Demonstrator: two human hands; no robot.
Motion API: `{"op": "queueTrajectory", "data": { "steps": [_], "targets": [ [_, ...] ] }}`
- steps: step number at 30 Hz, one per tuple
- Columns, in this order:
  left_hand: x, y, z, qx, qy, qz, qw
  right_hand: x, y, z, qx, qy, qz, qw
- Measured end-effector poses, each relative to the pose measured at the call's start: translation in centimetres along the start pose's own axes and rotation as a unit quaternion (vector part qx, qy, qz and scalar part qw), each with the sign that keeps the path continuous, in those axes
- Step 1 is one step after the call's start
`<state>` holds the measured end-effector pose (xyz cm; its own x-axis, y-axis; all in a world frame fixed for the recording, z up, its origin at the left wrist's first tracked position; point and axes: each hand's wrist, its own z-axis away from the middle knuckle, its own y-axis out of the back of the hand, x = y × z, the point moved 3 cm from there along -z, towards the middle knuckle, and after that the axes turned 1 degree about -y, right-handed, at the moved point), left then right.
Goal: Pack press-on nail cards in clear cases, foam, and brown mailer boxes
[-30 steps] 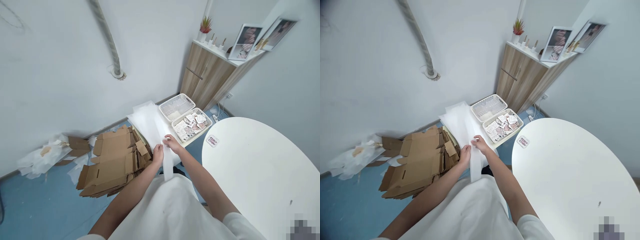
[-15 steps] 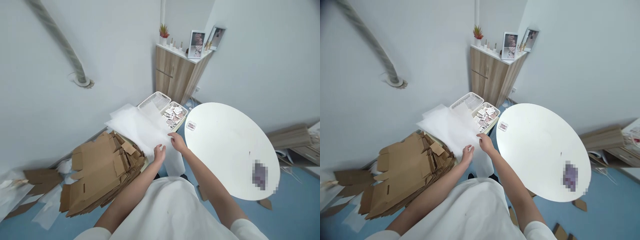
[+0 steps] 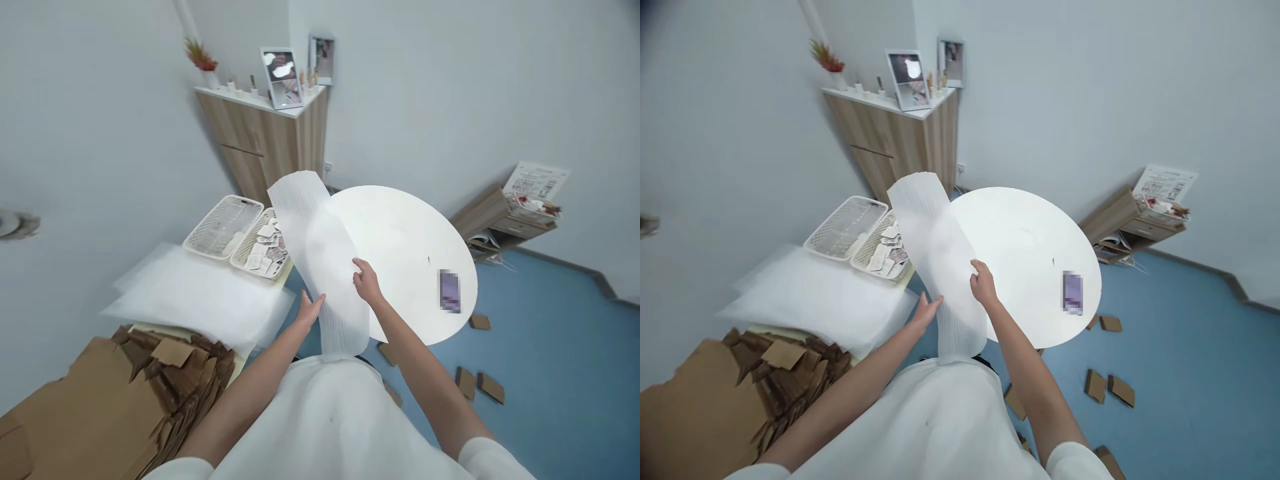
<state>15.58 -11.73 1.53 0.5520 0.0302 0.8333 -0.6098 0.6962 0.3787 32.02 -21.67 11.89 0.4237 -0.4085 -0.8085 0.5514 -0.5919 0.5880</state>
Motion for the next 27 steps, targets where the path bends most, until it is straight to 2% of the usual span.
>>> {"op": "queueTrajectory", "data": {
  "steps": [3,6,10,15,20,27],
  "targets": [
    [1.8,-3.3,-0.1,-0.069,0.082,0.049,0.993,3.7,2.9,-0.2,0.052,-0.068,-0.070,0.994],
    [3.5,-6.2,-0.5,-0.124,0.083,0.069,0.986,7.6,5.2,-0.5,0.095,-0.122,-0.115,0.981],
    [4.7,-8.8,-1.8,-0.097,0.061,0.038,0.993,12.4,7.4,-0.7,0.120,-0.171,-0.094,0.973],
    [6.0,-10.9,-3.4,-0.042,0.016,-0.041,0.998,16.9,8.9,-0.1,0.080,-0.196,0.006,0.977],
    [7.2,-12.0,-3.7,-0.034,-0.010,-0.110,0.993,19.3,8.8,0.7,0.013,-0.217,0.101,0.971],
    [7.2,-12.1,-4.2,-0.038,-0.034,-0.151,0.987,19.6,8.0,0.2,-0.021,-0.219,0.183,0.958]
  ]
}}
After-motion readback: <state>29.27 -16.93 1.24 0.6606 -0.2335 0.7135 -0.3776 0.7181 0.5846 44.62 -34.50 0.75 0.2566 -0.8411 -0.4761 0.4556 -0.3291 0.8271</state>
